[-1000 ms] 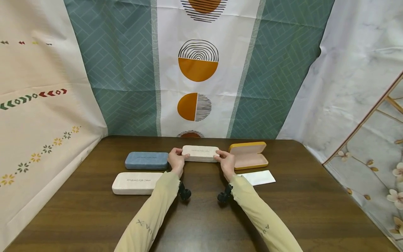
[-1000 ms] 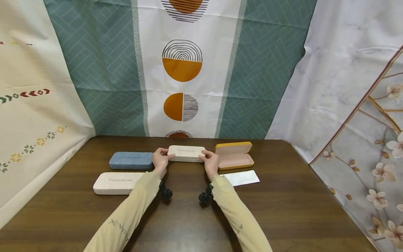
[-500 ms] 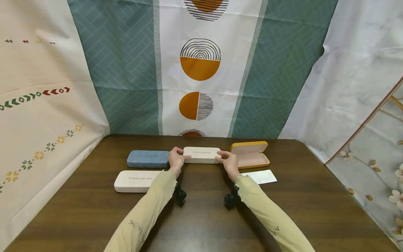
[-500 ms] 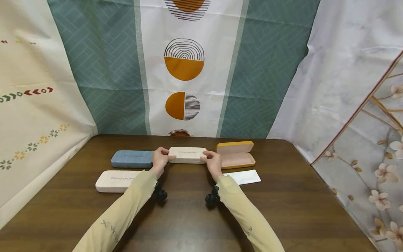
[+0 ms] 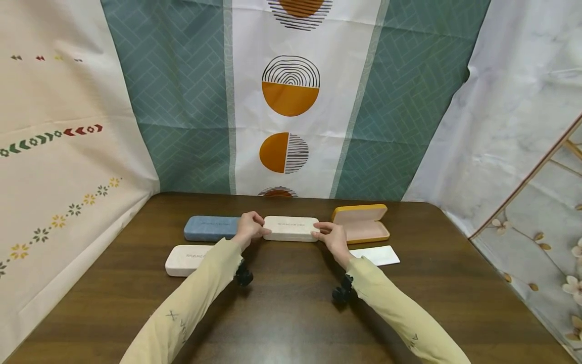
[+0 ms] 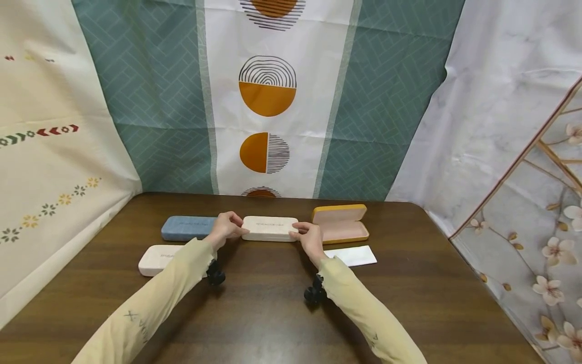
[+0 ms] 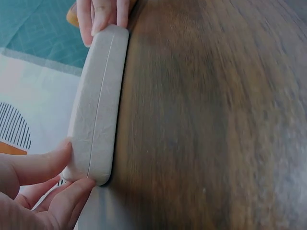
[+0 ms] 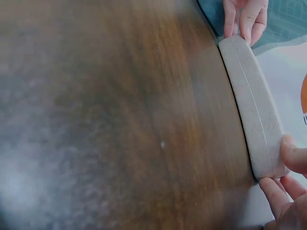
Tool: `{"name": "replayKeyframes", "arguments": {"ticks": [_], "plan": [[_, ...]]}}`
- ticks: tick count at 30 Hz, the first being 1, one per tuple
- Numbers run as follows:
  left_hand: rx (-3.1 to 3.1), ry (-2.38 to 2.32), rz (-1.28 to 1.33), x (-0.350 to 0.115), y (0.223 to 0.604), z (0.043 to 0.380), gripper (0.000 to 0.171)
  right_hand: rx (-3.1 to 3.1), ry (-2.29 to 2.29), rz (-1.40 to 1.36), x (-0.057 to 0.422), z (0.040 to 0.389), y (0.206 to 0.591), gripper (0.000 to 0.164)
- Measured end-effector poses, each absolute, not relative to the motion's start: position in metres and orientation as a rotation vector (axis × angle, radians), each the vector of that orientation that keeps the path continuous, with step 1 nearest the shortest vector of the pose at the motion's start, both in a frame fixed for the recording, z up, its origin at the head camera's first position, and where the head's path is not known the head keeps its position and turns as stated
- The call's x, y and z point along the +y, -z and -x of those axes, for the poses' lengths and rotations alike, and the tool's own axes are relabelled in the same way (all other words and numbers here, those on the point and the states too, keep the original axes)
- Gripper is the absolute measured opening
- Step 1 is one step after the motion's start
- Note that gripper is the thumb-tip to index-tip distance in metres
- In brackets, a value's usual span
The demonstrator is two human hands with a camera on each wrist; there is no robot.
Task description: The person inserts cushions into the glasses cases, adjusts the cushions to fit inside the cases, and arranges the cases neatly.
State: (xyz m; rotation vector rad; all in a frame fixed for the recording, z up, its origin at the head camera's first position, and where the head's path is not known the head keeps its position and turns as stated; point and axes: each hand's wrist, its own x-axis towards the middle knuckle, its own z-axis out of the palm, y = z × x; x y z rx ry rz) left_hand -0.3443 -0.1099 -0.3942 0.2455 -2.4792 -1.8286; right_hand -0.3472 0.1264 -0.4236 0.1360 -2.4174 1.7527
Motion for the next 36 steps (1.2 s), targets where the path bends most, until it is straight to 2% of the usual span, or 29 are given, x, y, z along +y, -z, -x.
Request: {"name": "replayKeyframes", "arguments": {"ticks": [19, 30, 36], "plan": [[-2.516, 1.785, -0.179, -0.112, 0.394, 0.338, 0.028, -2.481, -1.619, -0.235, 0.132, 0.34, 0.421, 0.028], [-2.453, 1.94, -0.156, -0.128, 0.379, 0.343, 0.029, -2.5, -1.631, -0.331, 0.153, 0.341, 0.405, 0.028], [-2.307, 2.113, -0.107, -0.116, 0.372, 0.344, 0.029, -2.452, -1.809, -0.318, 0.172, 0.34, 0.393, 0.034]]}}
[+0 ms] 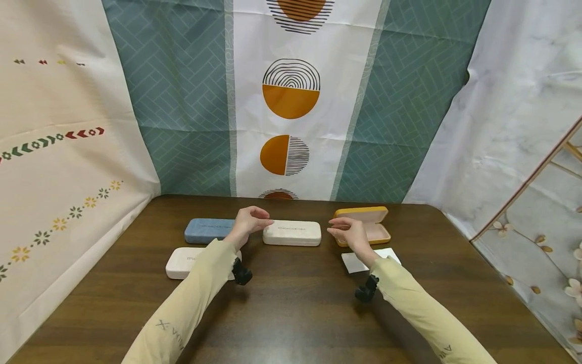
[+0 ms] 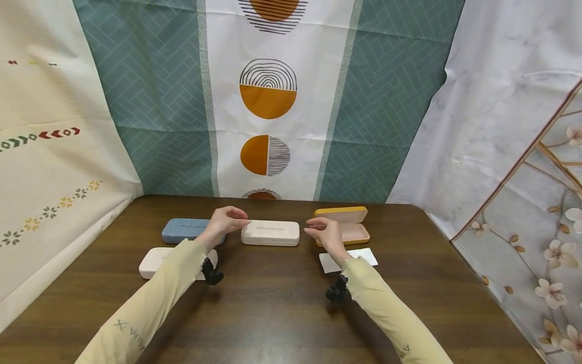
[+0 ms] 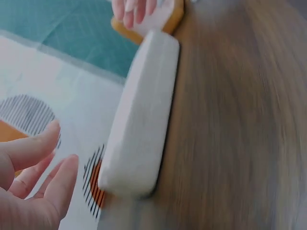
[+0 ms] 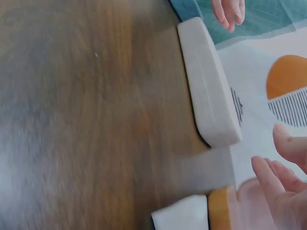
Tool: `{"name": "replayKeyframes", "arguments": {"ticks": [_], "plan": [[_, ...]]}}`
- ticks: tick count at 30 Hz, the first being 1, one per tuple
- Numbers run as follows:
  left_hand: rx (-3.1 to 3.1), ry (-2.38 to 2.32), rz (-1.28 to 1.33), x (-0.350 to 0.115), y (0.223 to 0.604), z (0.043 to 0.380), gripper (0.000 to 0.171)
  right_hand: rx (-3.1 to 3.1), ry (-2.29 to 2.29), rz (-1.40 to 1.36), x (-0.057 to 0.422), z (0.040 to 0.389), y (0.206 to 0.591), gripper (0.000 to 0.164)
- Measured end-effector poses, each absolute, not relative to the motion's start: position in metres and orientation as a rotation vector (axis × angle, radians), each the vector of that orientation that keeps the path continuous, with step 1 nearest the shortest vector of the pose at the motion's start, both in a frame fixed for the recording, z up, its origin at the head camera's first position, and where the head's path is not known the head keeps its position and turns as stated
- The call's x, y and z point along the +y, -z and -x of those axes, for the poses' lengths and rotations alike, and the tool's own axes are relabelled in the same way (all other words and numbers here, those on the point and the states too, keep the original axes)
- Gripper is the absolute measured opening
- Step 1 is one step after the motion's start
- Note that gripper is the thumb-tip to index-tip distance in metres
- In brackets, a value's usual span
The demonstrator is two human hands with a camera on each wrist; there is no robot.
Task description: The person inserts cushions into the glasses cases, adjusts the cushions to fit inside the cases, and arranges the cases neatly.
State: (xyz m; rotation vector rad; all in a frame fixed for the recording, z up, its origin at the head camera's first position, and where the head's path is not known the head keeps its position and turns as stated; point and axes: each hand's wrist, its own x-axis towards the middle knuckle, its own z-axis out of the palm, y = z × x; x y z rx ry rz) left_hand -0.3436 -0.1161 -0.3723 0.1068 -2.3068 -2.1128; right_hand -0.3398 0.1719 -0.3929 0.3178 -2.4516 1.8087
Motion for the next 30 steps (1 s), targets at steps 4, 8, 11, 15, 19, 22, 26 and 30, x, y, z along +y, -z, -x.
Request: {"name": "replayKeyframes", "arguments": {"ticks": [4, 8, 11, 15, 19, 22, 26, 30], "plan": [[-2.24, 2.179, -0.052, -0.092, 0.369, 0.344, 0.026, -2.368, -1.962, -0.336, 0.189, 0.339, 0.388, 0.036], [-2.232, 2.252, 0.049, -0.063, 0.37, 0.342, 0.025, -2.326, -2.007, -0.318, 0.208, 0.338, 0.385, 0.033], [-2.231, 2.331, 0.132, -0.041, 0.374, 0.339, 0.025, -2.337, -1.989, -0.288, 0.223, 0.337, 0.385, 0.033], [-2.231, 2.396, 0.224, -0.011, 0.38, 0.333, 0.025, -2.356, -1.946, -0.303, 0.246, 0.336, 0.386, 0.035], [-2.244, 2.442, 0.287, 0.019, 0.39, 0.328, 0.026, -2.357, -1.888, -0.342, 0.273, 0.335, 0.389, 0.031], [-2.274, 2.449, 0.296, 0.036, 0.396, 0.323, 0.026, -2.393, -1.839, -0.336, 0.292, 0.333, 0.393, 0.03], [-2.361, 2.317, 0.283, 0.05, 0.402, 0.319, 0.026, -2.495, -1.714, -0.303, 0.31, 0.328, 0.399, 0.033], [-2.428, 2.181, 0.264, 0.056, 0.406, 0.316, 0.026, -2.619, -1.476, -0.277, 0.325, 0.325, 0.405, 0.033]]}}
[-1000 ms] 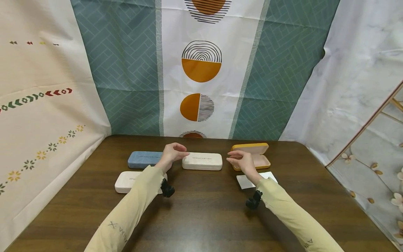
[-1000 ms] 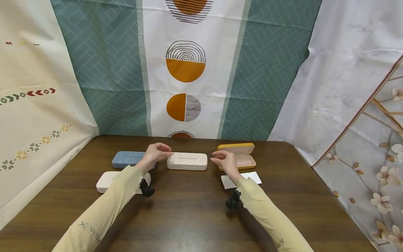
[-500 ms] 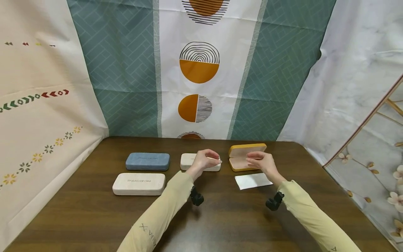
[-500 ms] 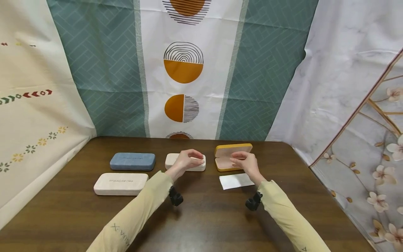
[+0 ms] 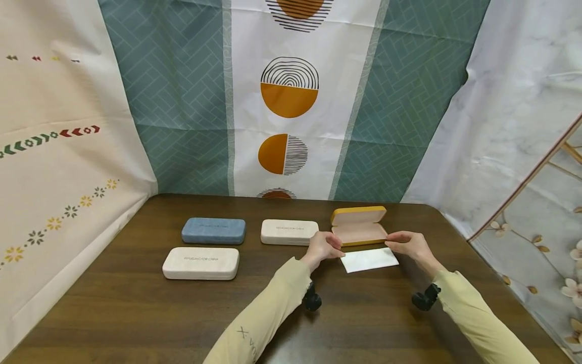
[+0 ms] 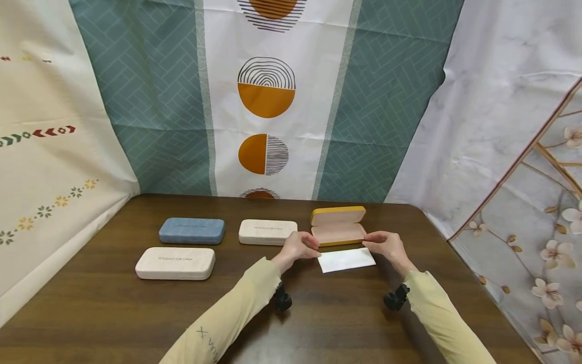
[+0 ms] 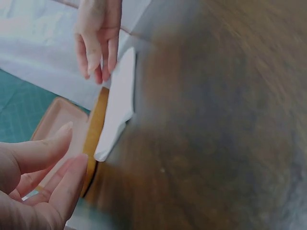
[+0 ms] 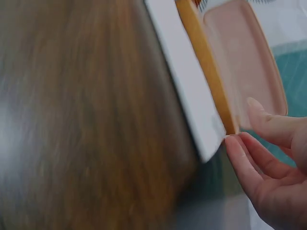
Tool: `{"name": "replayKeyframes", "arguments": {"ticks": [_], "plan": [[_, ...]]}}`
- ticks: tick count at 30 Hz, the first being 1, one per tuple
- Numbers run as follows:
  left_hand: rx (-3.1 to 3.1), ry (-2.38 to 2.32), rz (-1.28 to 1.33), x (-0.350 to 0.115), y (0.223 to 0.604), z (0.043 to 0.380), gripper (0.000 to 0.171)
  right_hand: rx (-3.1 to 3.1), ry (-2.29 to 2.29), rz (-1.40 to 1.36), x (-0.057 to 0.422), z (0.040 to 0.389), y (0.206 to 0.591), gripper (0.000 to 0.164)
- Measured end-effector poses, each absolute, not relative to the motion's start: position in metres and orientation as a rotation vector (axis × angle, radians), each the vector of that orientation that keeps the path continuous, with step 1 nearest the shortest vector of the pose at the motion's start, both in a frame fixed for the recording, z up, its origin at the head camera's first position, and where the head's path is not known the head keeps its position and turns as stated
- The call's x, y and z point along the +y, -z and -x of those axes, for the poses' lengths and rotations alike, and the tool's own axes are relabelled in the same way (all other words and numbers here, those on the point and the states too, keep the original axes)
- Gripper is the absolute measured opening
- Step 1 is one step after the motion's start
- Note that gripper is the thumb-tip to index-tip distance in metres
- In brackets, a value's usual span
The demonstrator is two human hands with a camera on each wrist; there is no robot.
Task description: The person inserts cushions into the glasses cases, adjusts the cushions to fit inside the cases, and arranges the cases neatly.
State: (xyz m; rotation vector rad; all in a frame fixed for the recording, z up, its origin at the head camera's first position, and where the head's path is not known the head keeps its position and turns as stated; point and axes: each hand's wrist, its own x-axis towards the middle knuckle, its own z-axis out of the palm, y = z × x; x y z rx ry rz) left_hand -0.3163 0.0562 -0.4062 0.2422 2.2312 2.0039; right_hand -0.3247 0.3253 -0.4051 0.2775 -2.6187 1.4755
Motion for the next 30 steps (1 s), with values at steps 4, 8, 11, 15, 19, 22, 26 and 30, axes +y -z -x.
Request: {"name": "replayKeyframes", "arguments": {"ticks": [4, 8, 11, 15, 19, 22, 26, 30], "plan": [[2.315, -1.936, -0.231, 0.059, 0.413, 0.318, 0.026, -2.694, -1.373, -0.272, 0.335, 0.322, 0.408, 0.033], [2.429, -1.852, -0.243, 0.061, 0.418, 0.321, 0.027, -2.729, -1.428, -0.337, 0.339, 0.323, 0.409, 0.035], [2.479, -1.811, -0.268, 0.063, 0.418, 0.323, 0.027, -2.745, -1.451, -0.4, 0.339, 0.326, 0.409, 0.037], [2.551, -1.737, -0.306, 0.065, 0.42, 0.324, 0.027, -2.77, -1.427, -0.498, 0.339, 0.328, 0.409, 0.038], [2.685, -1.596, -0.337, 0.067, 0.421, 0.324, 0.027, -2.795, -1.401, -0.546, 0.341, 0.329, 0.412, 0.038], [2.745, -1.518, -0.353, 0.068, 0.421, 0.322, 0.026, -2.822, -1.382, -0.552, 0.341, 0.331, 0.414, 0.037], [2.801, -1.454, -0.361, 0.071, 0.42, 0.321, 0.025, -2.854, -1.327, -0.581, 0.34, 0.331, 0.414, 0.033], [2.84, -1.416, -0.349, 0.074, 0.419, 0.319, 0.024, -2.876, -1.27, -0.584, 0.339, 0.332, 0.413, 0.027]]}}
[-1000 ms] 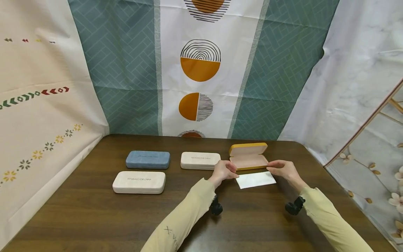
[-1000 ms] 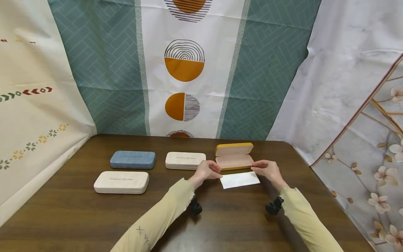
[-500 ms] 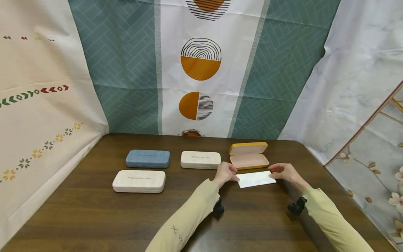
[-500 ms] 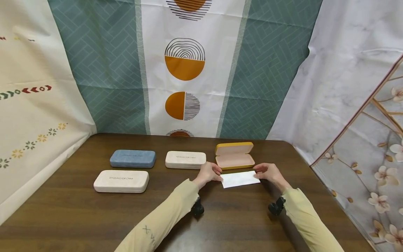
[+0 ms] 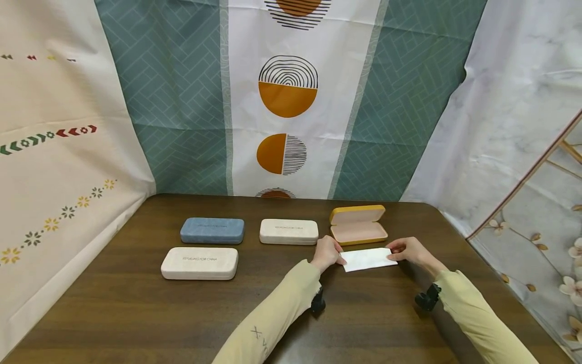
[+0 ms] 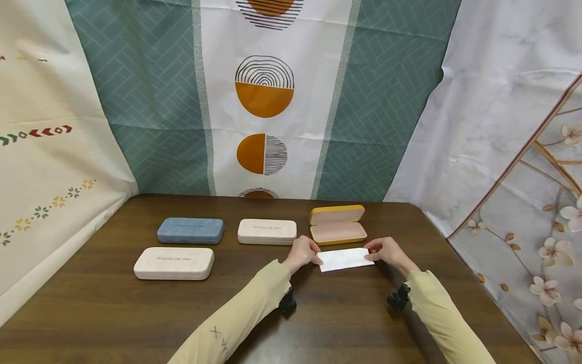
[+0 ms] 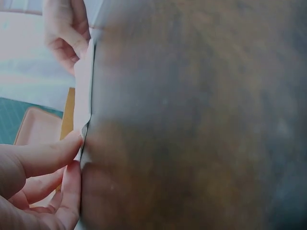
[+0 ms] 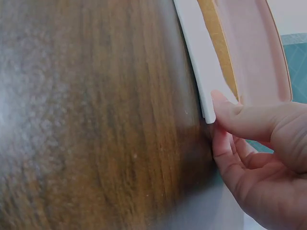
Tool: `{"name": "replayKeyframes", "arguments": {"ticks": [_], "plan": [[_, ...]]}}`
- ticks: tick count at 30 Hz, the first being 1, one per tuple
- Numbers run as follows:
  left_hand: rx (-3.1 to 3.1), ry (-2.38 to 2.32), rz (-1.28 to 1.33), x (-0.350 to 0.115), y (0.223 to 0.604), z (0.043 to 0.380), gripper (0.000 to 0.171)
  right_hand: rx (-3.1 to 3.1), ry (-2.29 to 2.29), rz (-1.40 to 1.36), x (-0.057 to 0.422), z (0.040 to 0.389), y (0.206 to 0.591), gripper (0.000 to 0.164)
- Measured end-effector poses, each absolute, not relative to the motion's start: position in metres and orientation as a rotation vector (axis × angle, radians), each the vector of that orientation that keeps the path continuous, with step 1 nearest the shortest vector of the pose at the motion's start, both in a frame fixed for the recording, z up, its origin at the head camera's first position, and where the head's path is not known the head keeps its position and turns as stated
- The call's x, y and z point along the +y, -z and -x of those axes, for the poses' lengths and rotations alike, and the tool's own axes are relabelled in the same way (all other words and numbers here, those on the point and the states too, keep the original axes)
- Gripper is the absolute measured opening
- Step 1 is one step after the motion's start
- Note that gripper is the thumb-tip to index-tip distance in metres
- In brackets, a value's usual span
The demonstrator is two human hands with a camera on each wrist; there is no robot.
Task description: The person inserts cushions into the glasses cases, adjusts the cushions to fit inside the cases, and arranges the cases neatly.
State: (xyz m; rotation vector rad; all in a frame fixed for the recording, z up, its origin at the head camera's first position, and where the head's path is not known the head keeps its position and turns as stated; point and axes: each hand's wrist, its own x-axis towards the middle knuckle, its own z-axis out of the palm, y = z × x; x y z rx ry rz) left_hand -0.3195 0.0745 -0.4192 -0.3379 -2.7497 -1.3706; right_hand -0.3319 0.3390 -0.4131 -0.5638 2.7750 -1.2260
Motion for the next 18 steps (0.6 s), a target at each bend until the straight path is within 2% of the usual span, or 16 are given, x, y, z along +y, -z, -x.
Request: {"name": "replayKeyframes", "arguments": {"ticks": [8, 18], "plan": [[-2.739, 1.513, 0.275, 0.0782, 0.4177, 0.319, 0.017, 2.769, 1.263, 0.536, 0.3405, 0.3308, 0.4102, 0.023], [-2.355, 2.182, 0.259, 0.0757, 0.4195, 0.3195, 0.013, 2.406, 1.78, 0.332, 0.3395, 0.3296, 0.4073, 0.036]]}}
